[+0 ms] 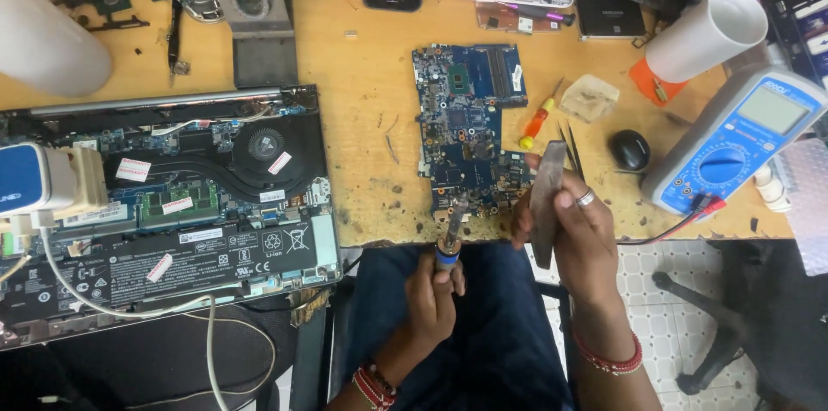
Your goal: A person is repairing a laptop motherboard by soldering components and checking connections at a workbench.
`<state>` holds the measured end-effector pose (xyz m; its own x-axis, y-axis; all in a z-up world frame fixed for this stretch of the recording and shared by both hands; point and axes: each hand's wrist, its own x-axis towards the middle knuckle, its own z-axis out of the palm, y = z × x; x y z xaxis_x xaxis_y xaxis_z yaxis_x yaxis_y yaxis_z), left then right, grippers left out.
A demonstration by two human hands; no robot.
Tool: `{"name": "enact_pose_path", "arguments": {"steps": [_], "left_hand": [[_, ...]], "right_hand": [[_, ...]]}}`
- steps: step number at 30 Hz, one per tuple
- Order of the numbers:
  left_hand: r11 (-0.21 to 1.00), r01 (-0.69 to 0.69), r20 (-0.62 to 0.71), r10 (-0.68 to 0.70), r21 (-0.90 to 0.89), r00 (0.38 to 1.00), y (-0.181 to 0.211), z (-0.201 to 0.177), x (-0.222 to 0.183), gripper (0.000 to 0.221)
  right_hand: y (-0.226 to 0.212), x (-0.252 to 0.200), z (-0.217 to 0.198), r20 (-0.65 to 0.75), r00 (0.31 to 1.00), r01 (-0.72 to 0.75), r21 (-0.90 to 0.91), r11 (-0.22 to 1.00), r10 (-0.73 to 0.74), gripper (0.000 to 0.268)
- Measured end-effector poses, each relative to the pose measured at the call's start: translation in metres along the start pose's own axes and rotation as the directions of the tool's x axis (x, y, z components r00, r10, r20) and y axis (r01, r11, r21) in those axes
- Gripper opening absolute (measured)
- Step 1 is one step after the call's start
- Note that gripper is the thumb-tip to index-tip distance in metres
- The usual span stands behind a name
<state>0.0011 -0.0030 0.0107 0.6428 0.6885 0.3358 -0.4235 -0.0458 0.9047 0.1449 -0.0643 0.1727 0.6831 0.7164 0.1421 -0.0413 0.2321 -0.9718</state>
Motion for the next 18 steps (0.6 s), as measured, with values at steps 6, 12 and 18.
{"name": "enact_pose_path", "arguments": {"steps": [6,12,18], "left_hand": [[0.998,-0.016,-0.011,0.017,0.061,1.0,-0.002,-0.001,-0.001,0.04],[0.998,-0.014,-0.012,0.015,0.056,1.0,-0.002,-0.001,-0.002,0.042],[0.99,0.027,-0.029,-0.023,0.136,0.999,-0.016,-0.003,-0.012,0.026]], "right_hand": [[-0.012,-0.003,0.008,0.205,0.899,0.396,-0.759,0.517,-0.387,0.04],[-0.03,-0.017,0.025,0.182,0.878,0.387,-0.814,0.433,-0.443,0.018],[-0.03,-0.011,0.027,0.297,0.818,0.441,-0.874,0.204,-0.493,0.038]]}}
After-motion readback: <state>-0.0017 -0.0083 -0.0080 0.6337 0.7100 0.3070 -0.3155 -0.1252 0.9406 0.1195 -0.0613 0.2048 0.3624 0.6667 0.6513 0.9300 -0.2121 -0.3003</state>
